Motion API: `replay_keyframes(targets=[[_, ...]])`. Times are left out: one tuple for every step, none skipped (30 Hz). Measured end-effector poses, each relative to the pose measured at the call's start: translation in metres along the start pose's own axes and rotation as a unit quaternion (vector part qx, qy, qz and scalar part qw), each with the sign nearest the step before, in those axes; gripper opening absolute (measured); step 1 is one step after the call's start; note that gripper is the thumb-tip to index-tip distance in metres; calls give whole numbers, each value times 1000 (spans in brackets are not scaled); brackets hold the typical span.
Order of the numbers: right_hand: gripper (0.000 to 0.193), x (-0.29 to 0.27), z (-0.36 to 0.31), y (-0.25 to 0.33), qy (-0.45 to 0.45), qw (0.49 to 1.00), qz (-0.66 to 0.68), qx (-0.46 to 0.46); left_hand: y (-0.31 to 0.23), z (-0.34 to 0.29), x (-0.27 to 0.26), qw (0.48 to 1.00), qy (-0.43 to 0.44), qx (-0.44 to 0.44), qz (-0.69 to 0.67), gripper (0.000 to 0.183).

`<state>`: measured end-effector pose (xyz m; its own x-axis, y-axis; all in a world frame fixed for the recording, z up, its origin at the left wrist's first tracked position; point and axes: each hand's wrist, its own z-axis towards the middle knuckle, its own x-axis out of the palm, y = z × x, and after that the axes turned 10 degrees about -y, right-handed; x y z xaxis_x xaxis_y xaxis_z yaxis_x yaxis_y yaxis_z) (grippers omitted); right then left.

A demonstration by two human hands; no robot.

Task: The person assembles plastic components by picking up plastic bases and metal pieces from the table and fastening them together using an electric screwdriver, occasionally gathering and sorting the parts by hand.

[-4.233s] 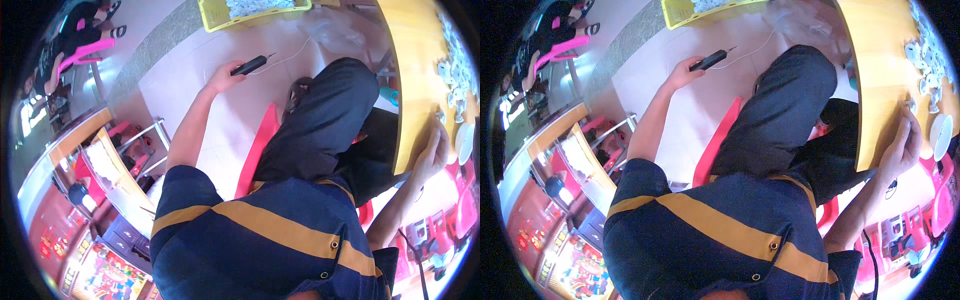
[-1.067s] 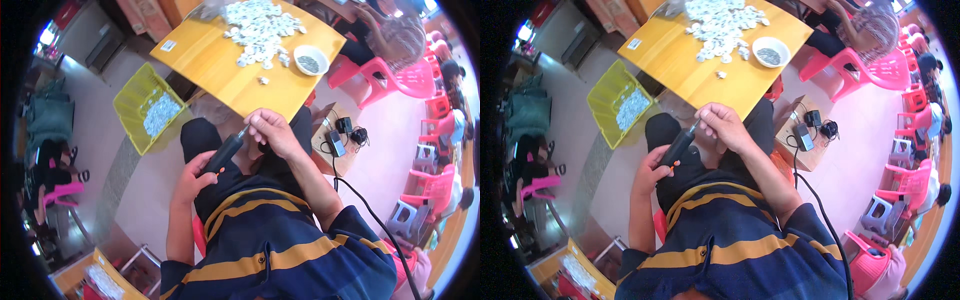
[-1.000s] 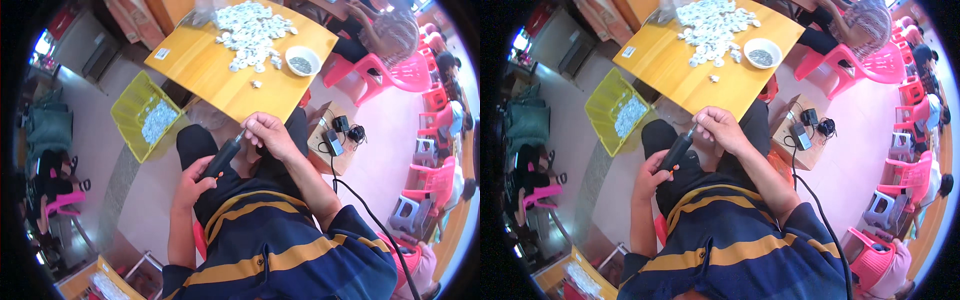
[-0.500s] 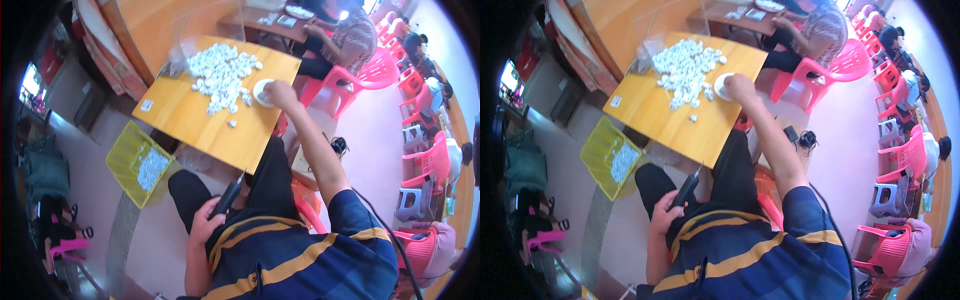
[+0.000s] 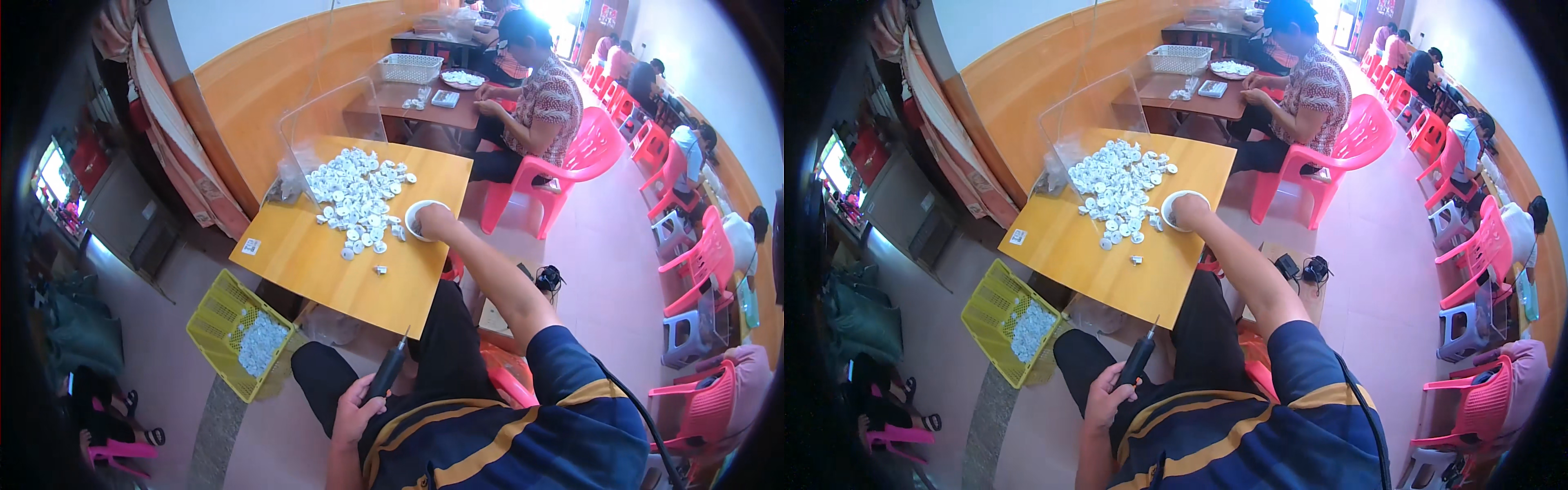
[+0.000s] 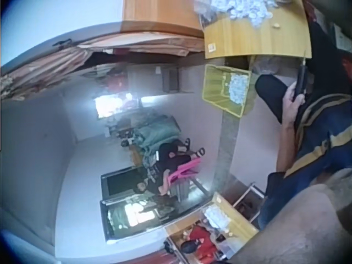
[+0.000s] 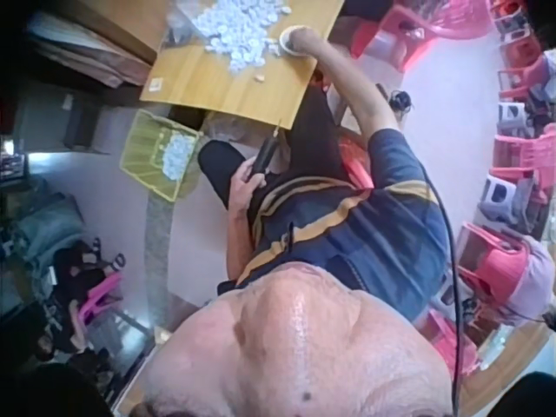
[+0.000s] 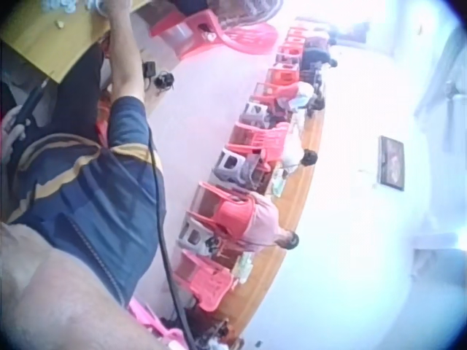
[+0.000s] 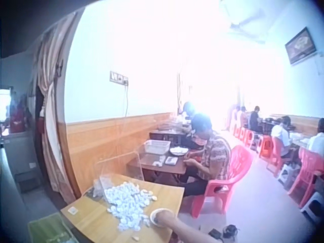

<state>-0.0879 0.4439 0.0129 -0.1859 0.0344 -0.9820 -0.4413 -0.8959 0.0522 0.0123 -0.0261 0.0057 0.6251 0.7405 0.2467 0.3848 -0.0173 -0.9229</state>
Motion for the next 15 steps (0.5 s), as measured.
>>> replay_keyframes(targets=[[17, 2, -2, 4, 1, 1000, 12, -20, -1, 0, 0, 1000, -4, 2, 5, 52], [17, 6, -3, 4, 5, 1000, 13, -22, -3, 1, 0, 1000, -7, 1, 9, 52], [16, 11, -5, 4, -8, 998, 51, -33, -6, 3, 2, 1000, -10, -1, 13, 52], [15, 16, -6, 4, -19, 995, 90, -45, -10, 6, 6, 1000, -5, 11, 4, 53], [14, 16, -7, 7, -27, 994, 88, -65, -15, 8, 8, 1000, -2, 17, 7, 53], [15, 10, -10, 14, -22, 992, 102, -78, -20, 9, 11, 1000, -3, 23, 10, 53], [15, 4, -14, 13, -20, 990, 112, -86, -29, 12, 17, 1000, 3, 22, 10, 52], [15, 6, -15, 5, -25, 989, 125, -76, -29, 15, 21, 1000, 8, 28, 2, 52], [16, 2, -18, 6, -27, 987, 139, -70, -27, 20, 23, 999, 10, 38, -6, 52], [16, -2, -20, 7, -29, 986, 154, -63, -26, 20, 25, 999, 6, 35, -12, 52], [17, -5, -22, 7, -21, 987, 150, -55, -24, 19, 27, 999, 1, 33, -13, 52], [17, -7, -22, 9, -19, 986, 152, -58, -20, 20, 29, 999, 3, 35, -28, 51], [13, -9, -22, 13, -35, 985, 164, -44, -16, 22, 29, 998, 5, 38, -43, 51], [11, -9, -24, 15, -49, 983, 176, -30, -12, 21, 31, 998, 2, 36, -44, 51], [11, -11, -26, 17, -47, 983, 177, -32, -8, 22, 32, 997, 6, 34, -67, 50]])
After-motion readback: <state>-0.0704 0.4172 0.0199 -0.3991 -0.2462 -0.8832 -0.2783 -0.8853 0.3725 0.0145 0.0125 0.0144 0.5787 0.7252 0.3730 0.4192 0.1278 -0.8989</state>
